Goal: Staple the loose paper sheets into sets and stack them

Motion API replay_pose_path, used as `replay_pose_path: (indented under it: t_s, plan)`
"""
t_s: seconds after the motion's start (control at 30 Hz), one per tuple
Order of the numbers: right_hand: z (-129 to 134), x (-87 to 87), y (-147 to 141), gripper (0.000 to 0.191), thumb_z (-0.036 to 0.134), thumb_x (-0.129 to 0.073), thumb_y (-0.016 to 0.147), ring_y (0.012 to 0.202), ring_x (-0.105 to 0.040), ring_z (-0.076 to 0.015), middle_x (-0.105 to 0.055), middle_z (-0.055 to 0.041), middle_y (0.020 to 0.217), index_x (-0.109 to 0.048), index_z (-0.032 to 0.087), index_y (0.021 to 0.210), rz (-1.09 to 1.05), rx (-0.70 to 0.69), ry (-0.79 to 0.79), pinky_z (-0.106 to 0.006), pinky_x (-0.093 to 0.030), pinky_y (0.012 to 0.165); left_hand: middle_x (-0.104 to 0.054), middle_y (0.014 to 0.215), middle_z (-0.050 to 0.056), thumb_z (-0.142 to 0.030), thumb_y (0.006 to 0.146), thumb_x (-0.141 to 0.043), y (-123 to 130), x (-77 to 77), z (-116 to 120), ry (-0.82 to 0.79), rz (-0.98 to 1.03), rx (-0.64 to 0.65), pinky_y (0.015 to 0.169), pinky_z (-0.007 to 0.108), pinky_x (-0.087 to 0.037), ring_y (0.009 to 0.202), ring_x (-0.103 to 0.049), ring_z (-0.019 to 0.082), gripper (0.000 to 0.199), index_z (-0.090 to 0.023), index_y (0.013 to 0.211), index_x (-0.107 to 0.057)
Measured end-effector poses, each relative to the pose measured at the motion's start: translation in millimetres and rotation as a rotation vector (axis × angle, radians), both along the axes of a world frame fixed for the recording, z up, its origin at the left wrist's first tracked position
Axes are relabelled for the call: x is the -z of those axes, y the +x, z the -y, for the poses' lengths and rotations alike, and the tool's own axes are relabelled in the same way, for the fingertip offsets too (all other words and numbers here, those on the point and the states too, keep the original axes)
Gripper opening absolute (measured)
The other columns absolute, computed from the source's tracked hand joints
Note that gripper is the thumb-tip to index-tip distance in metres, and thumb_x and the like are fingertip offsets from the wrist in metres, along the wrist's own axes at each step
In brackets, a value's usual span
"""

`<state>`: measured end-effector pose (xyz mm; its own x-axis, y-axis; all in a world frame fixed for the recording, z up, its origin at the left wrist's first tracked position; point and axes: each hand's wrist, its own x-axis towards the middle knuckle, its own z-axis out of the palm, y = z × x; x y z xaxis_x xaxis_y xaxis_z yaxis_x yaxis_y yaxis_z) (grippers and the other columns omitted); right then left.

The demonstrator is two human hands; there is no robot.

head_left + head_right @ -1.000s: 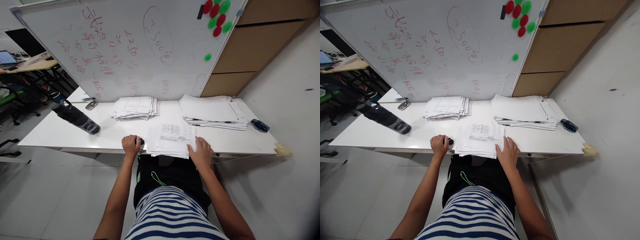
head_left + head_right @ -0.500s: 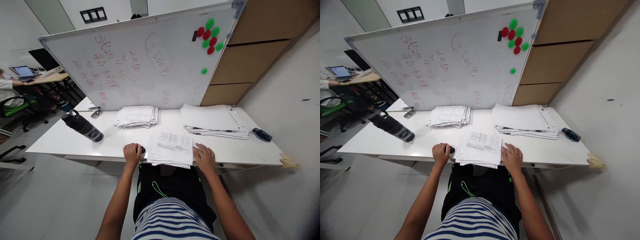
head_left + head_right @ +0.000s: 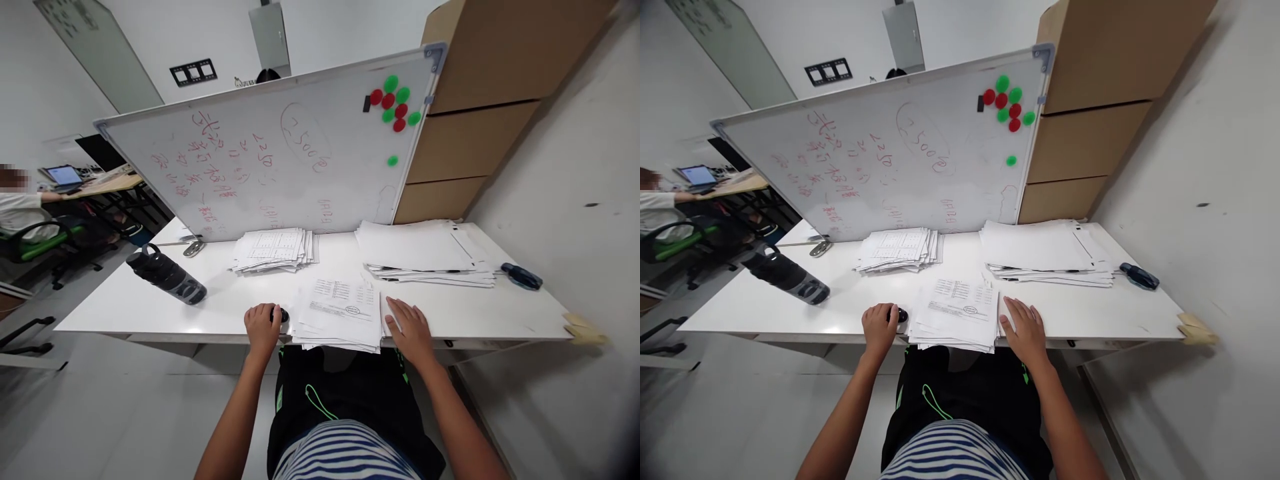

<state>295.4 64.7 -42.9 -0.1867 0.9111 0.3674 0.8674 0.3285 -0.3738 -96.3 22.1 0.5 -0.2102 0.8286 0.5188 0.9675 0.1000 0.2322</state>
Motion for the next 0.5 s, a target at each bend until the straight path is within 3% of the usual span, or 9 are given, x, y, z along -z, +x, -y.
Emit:
replay_pose_path:
  t_s: [0.13,0.23,0.37,0.5]
  plan:
    - [-0.6,0.5,-2.3,0.049,0.043,-0.035,0.1,0.133,-0.051,-0.0264,-0.059,-0.0069,0.141,-0.047,0.026,0.145,-0.018,0.011,0.025,-0.051,-0.031,0.114,-0.055,0.134,0.015,-0.033,0.089,-0.055,3.6,-5.1,1.0,0.091,0.102,-0.061,0.103,0.05,-0.035,0.129,-0.046,0.033,0.019,-0.023,0.105,-0.06]
    - [-0.3,-1.6,-1.9,0.049,0.043,-0.034,0.1,0.134,-0.05,-0.0262,-0.058,-0.0061,0.142,-0.046,0.028,0.145,-0.02,0.005,0.018,-0.051,-0.032,0.114,-0.053,0.136,0.015,-0.034,0.089,-0.055,3.6,-22.6,-12.9,0.16,0.134,-0.033,0.108,0.052,-0.032,0.134,-0.042,0.033,0.024,-0.023,0.11,-0.057]
    - [0.4,-5.5,-1.6,0.049,0.043,-0.031,0.101,0.134,-0.05,-0.0254,-0.058,-0.0057,0.142,-0.047,0.028,0.145,-0.026,-0.003,0.002,-0.051,-0.031,0.114,-0.065,0.119,0.011,-0.041,0.093,-0.051,3.6,-60.5,-74.3,-0.003,0.131,0.199,0.102,0.045,-0.04,0.119,-0.056,0.029,0.03,-0.023,0.115,-0.057]
    - [0.8,-8.6,-3.4,0.049,0.044,-0.031,0.102,0.134,-0.049,-0.0247,-0.058,-0.0067,0.142,-0.047,0.025,0.144,-0.035,0.017,-0.012,-0.05,-0.03,0.115,-0.053,0.14,0.017,-0.048,0.088,-0.057,5.8,-78.4,-155.3,-0.226,0.047,0.168,0.105,0.045,-0.037,0.135,-0.042,0.034,0.053,-0.018,0.131,-0.05]
